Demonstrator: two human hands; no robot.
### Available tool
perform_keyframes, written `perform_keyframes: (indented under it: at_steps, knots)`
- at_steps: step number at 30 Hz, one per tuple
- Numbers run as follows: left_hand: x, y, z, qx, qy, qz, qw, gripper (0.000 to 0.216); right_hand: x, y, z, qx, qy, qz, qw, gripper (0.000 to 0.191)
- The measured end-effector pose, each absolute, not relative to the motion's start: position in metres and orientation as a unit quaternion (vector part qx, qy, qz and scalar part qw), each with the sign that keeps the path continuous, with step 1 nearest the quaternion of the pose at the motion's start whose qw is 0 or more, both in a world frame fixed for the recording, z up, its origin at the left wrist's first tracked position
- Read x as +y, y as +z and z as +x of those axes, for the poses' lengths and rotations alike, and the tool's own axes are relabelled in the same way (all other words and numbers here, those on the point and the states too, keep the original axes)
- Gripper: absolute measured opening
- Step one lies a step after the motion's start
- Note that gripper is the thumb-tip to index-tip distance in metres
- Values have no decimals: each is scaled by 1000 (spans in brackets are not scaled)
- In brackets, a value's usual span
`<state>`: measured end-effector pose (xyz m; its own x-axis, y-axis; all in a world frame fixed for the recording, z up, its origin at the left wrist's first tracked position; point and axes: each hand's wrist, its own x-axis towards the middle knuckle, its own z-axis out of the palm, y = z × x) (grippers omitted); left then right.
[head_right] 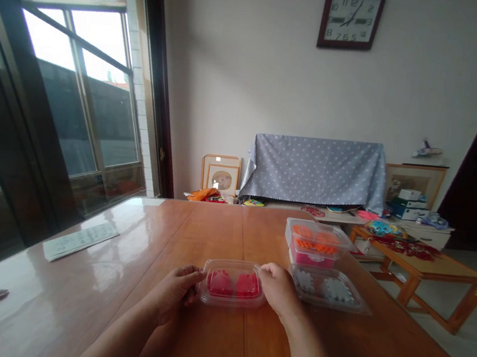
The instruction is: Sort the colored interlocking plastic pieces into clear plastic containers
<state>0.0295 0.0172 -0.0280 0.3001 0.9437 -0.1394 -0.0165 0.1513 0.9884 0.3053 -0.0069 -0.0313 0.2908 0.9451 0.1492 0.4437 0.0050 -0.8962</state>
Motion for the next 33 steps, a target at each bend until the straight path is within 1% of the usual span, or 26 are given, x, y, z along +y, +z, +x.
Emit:
perform_keyframes:
  at_steps: [9,16,27,33]
  knots:
    - [19,-29,29,439,387,522,620,41,-8,-32,305,-543,287,-639,464,26]
    - [21,-32,29,445,379,517,626,37,-4,-37,305,-548,285,-645,451,28]
    - [23,-34,28,446,378,502,638,35,2,-46,308,-571,251,-654,428,26]
    - [23,-33,29,430,386,496,648,36,3,-50,310,-595,195,-670,399,22]
